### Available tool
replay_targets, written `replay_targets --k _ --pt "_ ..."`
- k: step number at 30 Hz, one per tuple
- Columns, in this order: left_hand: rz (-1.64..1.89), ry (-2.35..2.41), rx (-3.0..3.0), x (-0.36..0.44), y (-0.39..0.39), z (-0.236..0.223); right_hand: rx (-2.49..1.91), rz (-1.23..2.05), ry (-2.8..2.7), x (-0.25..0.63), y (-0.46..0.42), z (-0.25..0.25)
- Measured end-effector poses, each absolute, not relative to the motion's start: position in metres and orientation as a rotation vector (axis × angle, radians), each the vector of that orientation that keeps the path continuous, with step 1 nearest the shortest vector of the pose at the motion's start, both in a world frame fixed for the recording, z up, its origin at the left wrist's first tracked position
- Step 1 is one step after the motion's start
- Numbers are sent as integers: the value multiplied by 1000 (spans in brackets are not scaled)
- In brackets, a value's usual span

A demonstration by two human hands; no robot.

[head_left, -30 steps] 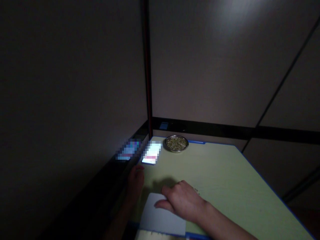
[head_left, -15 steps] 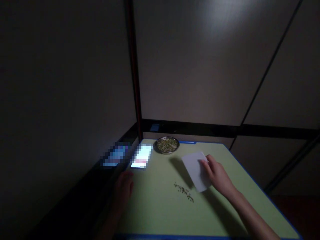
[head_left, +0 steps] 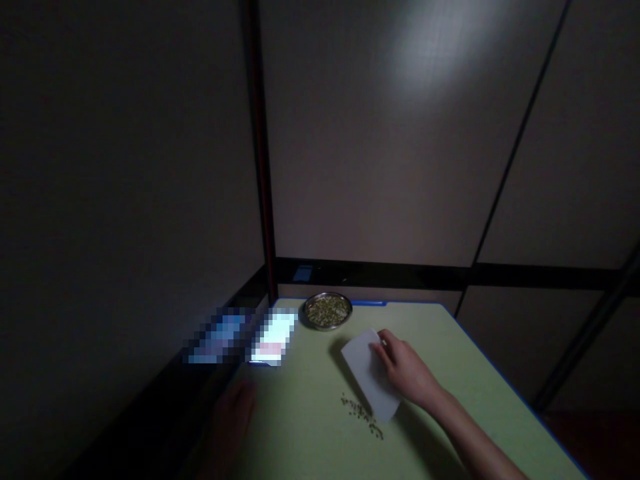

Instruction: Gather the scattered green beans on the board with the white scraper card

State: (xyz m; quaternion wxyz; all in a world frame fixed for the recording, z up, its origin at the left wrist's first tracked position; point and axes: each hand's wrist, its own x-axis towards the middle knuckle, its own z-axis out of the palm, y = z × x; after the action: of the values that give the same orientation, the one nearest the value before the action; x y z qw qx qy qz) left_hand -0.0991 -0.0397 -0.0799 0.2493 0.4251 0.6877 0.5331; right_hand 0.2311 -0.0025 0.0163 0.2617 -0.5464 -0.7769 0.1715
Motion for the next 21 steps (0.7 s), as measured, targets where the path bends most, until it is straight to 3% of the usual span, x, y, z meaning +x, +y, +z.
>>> replay_targets --k 9,21 --pt "1436 1878 1122 -90 -46 -64 -1486 440 -2376 190 -13 11" --pt "1461 1900 1166 -96 -42 -77 -1649 308 -2418 204 -11 -7"
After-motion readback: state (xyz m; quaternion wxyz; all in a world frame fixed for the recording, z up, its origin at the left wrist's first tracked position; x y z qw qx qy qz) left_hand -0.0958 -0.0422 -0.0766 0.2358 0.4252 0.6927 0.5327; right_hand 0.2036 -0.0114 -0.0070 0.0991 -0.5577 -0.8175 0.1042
